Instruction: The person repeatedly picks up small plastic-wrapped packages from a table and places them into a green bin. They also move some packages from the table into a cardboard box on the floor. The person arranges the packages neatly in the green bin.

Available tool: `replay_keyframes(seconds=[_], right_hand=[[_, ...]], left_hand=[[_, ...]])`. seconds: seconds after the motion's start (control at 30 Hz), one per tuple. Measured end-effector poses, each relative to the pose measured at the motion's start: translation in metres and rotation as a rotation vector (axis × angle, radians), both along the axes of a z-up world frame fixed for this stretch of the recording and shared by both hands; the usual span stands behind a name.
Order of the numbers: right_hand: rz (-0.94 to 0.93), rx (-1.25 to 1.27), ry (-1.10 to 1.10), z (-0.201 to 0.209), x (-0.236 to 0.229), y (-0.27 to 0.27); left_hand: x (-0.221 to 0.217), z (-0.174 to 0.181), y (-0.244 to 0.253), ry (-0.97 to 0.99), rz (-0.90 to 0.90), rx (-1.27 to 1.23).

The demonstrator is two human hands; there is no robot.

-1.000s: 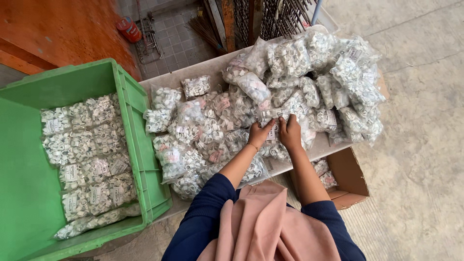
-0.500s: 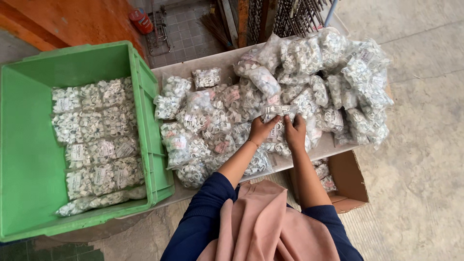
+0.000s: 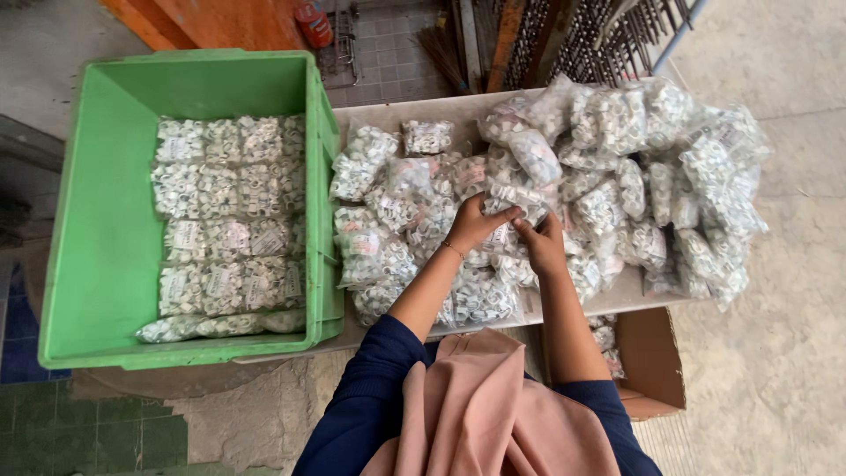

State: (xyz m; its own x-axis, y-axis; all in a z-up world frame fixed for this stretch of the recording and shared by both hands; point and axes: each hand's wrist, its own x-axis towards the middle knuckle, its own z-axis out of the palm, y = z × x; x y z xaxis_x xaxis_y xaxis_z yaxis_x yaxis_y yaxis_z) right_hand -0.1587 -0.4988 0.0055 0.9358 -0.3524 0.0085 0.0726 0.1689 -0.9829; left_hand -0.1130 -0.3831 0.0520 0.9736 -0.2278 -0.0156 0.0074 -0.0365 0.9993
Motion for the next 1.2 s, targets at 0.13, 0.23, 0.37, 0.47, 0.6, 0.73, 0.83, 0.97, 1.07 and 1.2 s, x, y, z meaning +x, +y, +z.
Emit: replay_keyframes(seconds=[0.13, 0.23, 0.37, 0.47, 0.6, 0.73, 0.83, 0.97, 1.07, 1.2], right_hand=[[-0.072, -0.084, -0.052, 0.016, 0.015, 0.031], [-0.123, -0.236, -0.09, 0.032, 0.025, 0.062], [-0.147, -0.286, -0.143, 0.031, 0.042, 0.103], [-0.049, -0.092, -0.157, 0.051, 0.056, 0.15], [0.126, 0.28, -0.11, 0.056, 0.08, 0.212], [0.304, 0.359, -0.083, 0.063, 0.096, 0.276], [0.301, 0.34, 0.063, 0.069, 0.102, 0.338], [0.306, 0.255, 0.154, 0.075, 0.106, 0.419], [0.35, 0.131, 0.265, 0.077, 0.11, 0.467], [0.373, 0.122, 0.455, 0.068, 0.115, 0.518]], left_hand=[[0.007, 0.013, 0.028, -0.033, 0.083, 0.066], [0.013, 0.025, 0.057, -0.045, 0.158, 0.194], [0.028, 0.024, 0.1, -0.145, 0.258, 0.305], [0.036, 0.044, 0.143, -0.274, 0.335, 0.329], [0.05, 0.053, 0.202, -0.481, 0.463, 0.401], [0.057, 0.058, 0.282, -0.472, 0.465, 0.377], [0.057, 0.064, 0.34, -0.318, 0.461, 0.46], [0.06, 0.067, 0.411, -0.169, 0.539, 0.608], [0.06, 0.058, 0.456, -0.009, 0.566, 0.651], [0.063, 0.041, 0.504, 0.128, 0.521, 0.806]])
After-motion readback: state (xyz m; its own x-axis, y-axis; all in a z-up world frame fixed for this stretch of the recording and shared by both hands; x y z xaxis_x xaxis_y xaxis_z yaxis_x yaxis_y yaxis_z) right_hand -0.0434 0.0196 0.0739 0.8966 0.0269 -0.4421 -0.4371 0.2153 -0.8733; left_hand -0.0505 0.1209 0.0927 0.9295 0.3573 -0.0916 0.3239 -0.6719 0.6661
